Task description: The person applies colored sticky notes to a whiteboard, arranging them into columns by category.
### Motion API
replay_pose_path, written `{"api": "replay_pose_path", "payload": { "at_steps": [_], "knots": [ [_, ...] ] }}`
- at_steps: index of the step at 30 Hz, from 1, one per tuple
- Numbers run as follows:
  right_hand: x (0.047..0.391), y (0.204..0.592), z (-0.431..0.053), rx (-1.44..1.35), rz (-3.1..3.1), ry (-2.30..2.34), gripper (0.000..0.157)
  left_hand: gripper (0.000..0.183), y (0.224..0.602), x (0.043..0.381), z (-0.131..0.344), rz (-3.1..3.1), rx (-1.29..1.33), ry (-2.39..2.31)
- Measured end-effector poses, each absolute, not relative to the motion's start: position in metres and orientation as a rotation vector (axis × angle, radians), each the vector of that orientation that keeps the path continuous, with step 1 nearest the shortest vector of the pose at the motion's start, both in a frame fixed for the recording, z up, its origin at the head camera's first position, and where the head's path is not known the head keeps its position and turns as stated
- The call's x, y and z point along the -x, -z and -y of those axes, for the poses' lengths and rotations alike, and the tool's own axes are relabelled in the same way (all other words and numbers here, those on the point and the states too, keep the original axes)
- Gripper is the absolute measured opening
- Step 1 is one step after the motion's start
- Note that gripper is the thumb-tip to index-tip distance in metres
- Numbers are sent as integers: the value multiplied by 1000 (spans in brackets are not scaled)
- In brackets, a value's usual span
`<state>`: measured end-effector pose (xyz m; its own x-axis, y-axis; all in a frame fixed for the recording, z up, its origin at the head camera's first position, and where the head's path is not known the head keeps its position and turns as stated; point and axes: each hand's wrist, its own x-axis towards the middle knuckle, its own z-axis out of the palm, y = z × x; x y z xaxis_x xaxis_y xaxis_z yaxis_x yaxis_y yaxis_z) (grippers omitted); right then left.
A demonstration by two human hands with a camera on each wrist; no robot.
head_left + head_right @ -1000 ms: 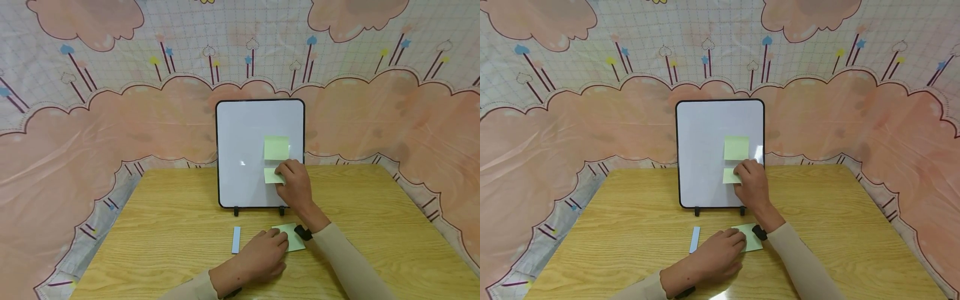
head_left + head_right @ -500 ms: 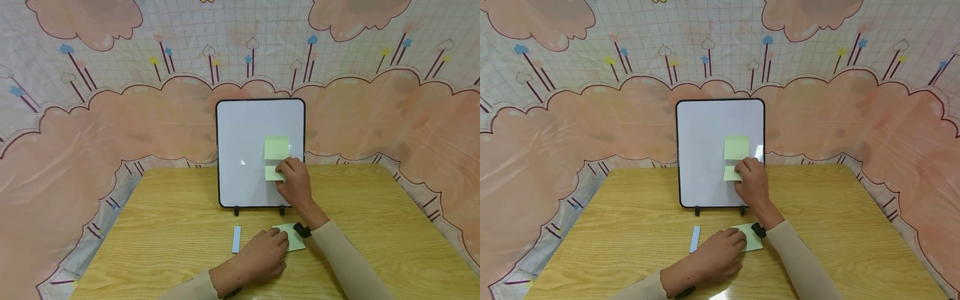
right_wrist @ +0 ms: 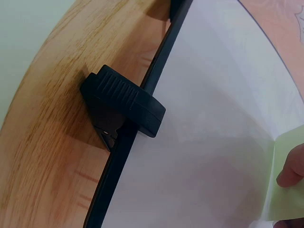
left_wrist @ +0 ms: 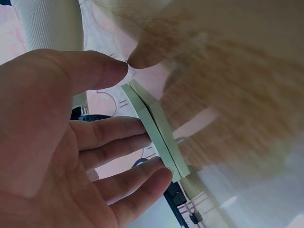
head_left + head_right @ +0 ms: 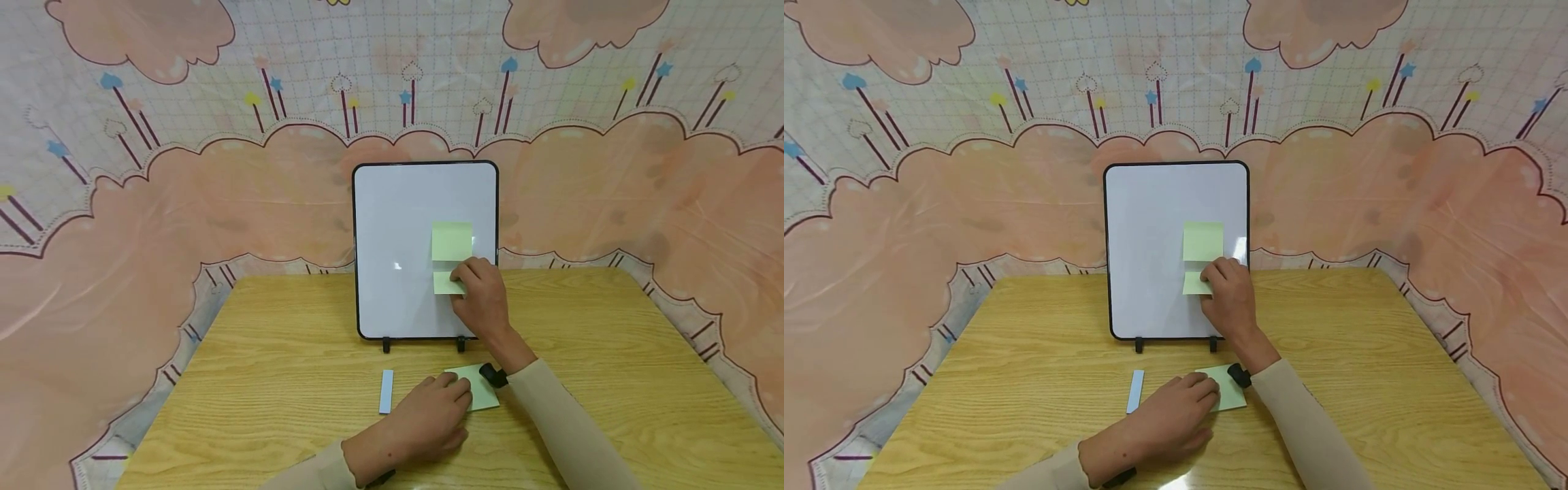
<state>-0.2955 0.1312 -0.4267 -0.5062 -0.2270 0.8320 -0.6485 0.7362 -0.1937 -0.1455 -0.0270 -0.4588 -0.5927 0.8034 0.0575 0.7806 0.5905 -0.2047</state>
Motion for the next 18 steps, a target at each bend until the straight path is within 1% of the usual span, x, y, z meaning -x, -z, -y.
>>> {"api": "replay_pose_path", "payload": {
  "at_steps": [18],
  "knots": [
    [296, 428, -130, -672, 2089, -620, 27, 44, 458, 147, 28, 2693, 1353, -204]
  ]
}}
